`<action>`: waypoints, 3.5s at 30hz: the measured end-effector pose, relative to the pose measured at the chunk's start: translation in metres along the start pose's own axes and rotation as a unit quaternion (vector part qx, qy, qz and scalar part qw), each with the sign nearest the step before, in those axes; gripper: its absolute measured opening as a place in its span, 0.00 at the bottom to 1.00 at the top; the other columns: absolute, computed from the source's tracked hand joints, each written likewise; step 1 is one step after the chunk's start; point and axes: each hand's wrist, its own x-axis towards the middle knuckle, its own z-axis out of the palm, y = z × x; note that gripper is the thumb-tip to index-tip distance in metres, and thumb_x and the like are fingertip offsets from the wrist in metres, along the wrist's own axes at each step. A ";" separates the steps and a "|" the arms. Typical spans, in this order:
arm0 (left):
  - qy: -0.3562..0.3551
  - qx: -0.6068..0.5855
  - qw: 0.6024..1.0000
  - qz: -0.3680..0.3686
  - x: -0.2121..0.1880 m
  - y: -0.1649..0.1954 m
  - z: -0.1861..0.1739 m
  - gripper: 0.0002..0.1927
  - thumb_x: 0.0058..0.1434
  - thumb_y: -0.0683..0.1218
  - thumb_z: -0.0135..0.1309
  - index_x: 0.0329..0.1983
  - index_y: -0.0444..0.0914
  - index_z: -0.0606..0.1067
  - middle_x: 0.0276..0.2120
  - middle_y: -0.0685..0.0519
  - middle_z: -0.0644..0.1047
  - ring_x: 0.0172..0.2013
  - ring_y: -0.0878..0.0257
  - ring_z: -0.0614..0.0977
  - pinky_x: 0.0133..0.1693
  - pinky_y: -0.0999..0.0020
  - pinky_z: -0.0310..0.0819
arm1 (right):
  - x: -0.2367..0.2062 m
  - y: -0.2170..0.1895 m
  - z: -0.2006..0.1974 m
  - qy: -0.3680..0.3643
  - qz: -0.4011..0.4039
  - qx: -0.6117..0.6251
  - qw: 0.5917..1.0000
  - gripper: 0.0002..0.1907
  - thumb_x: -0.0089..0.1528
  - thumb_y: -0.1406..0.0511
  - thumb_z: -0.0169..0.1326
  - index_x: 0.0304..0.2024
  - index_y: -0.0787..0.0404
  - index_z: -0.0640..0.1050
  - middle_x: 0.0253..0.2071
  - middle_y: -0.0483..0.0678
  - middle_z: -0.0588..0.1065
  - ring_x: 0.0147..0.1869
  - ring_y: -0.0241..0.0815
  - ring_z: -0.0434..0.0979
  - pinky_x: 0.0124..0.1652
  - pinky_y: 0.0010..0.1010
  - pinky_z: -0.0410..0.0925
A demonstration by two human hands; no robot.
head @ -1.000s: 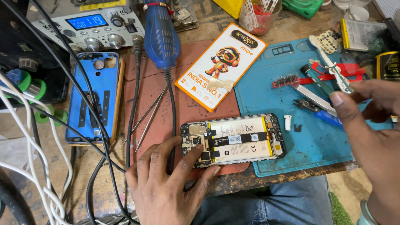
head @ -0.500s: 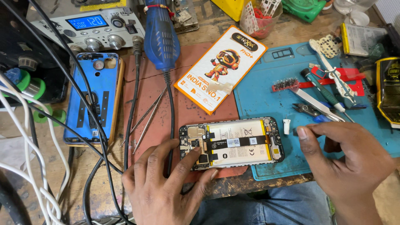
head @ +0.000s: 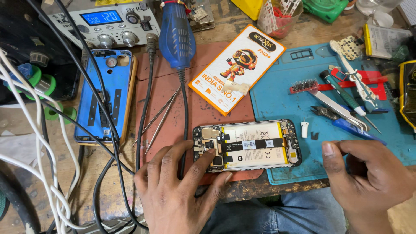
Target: The person uses a prying tool to separate the smartphone screen from the frame, then opens the device to reveal the internal components. They reconnect a ribbon cable to the motherboard and test the touchscreen by entering a PIN on the lock screen.
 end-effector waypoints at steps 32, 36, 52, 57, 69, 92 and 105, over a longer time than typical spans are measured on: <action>0.002 -0.004 1.000 0.009 -0.003 -0.003 0.003 0.28 0.50 0.66 0.66 0.51 0.51 0.80 0.54 0.53 0.74 0.56 0.53 0.74 0.54 0.49 0.59 | -0.009 0.010 -0.003 -0.006 0.021 -0.001 1.000 0.07 0.65 0.71 0.63 0.37 0.71 0.78 0.28 0.51 0.76 0.25 0.31 0.72 0.26 0.19 0.63; 0.003 0.000 1.000 0.006 -0.004 -0.003 0.003 0.27 0.50 0.65 0.66 0.50 0.51 0.80 0.54 0.53 0.74 0.56 0.53 0.75 0.53 0.50 0.59 | -0.011 0.010 -0.003 -0.006 0.013 -0.005 1.000 0.07 0.64 0.72 0.63 0.38 0.72 0.78 0.28 0.52 0.76 0.25 0.31 0.72 0.25 0.19 0.63; 0.030 0.021 0.998 -0.046 0.000 0.002 -0.001 0.39 0.42 0.72 0.67 0.51 0.44 0.79 0.54 0.45 0.74 0.56 0.46 0.73 0.57 0.45 0.60 | 0.037 -0.038 0.003 -0.046 0.113 0.055 0.991 0.08 0.63 0.72 0.64 0.41 0.69 0.78 0.27 0.47 0.75 0.26 0.28 0.65 0.29 0.20 0.57; 0.028 0.002 0.998 -0.049 0.002 0.003 -0.001 0.39 0.42 0.71 0.67 0.51 0.43 0.79 0.54 0.46 0.74 0.55 0.49 0.74 0.55 0.47 0.61 | 0.098 -0.070 0.032 -0.177 -0.046 -0.038 0.982 0.12 0.63 0.65 0.64 0.47 0.63 0.82 0.34 0.51 0.79 0.29 0.38 0.76 0.29 0.30 0.67; 0.059 -0.051 0.997 -0.024 0.000 0.003 -0.003 0.36 0.45 0.69 0.68 0.50 0.42 0.79 0.50 0.50 0.76 0.54 0.51 0.78 0.55 0.50 0.61 | 0.143 -0.064 0.084 -0.348 -0.133 -0.181 0.910 0.15 0.55 0.57 0.62 0.42 0.54 0.85 0.41 0.54 0.80 0.44 0.60 0.79 0.40 0.49 0.71; 0.072 -0.063 0.995 -0.021 -0.002 0.004 -0.003 0.35 0.48 0.68 0.67 0.50 0.40 0.79 0.49 0.49 0.77 0.53 0.52 0.79 0.55 0.50 0.62 | 0.144 -0.047 0.089 -0.386 0.009 0.035 0.922 0.11 0.55 0.66 0.65 0.40 0.63 0.83 0.33 0.48 0.82 0.36 0.39 0.81 0.35 0.34 0.72; 0.079 -0.067 0.994 -0.019 -0.003 0.002 -0.001 0.31 0.52 0.65 0.67 0.51 0.43 0.79 0.48 0.52 0.77 0.51 0.54 0.78 0.54 0.51 0.62 | 0.127 -0.058 0.088 -0.552 0.044 0.309 0.773 0.14 0.60 0.69 0.62 0.48 0.62 0.81 0.40 0.46 0.83 0.44 0.30 0.83 0.44 0.24 0.76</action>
